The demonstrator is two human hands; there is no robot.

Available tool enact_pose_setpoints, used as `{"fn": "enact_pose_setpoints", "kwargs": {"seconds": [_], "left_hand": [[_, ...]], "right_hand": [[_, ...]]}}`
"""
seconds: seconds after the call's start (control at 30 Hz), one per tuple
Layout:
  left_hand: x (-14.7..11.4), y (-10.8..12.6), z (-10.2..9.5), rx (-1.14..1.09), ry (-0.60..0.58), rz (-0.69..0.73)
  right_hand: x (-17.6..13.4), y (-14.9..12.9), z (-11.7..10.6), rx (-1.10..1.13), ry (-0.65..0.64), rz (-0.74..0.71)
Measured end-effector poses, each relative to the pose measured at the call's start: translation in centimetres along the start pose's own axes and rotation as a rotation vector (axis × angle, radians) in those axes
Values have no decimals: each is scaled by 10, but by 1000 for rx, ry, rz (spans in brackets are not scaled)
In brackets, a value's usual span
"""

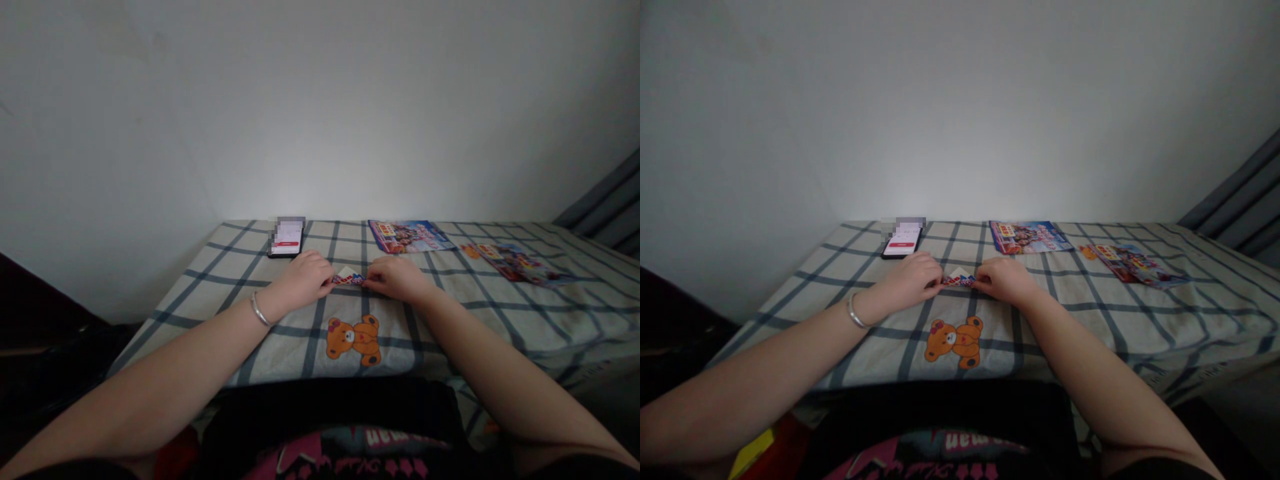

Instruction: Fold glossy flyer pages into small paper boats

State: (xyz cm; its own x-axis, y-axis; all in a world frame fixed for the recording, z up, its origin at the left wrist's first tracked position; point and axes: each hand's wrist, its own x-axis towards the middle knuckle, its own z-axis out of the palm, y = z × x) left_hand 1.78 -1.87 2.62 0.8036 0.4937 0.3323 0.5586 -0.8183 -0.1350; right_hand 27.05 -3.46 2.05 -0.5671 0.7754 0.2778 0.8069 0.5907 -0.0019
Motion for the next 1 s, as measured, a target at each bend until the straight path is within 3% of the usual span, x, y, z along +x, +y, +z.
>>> {"fn": "enact_pose_setpoints", "kwargs": {"seconds": [0.27,0.5,0.67,0.87,1.0], "left_hand": [[0,-1,-1,26,-40,10],[-2,4,1,-32,21,-88],[-3,4,2,-30,34,-77],[-1,0,6,-129,20,-66],[1,-3,12,-225,45,-25]], "right_hand": [[0,2,1,-2,-18,20],[1,-2,-2,6,-41,63],[1,-3,-3,-17,-63,149],[2,-2,-1,123,-17,32],[4,-2,3,162,5,68]]}}
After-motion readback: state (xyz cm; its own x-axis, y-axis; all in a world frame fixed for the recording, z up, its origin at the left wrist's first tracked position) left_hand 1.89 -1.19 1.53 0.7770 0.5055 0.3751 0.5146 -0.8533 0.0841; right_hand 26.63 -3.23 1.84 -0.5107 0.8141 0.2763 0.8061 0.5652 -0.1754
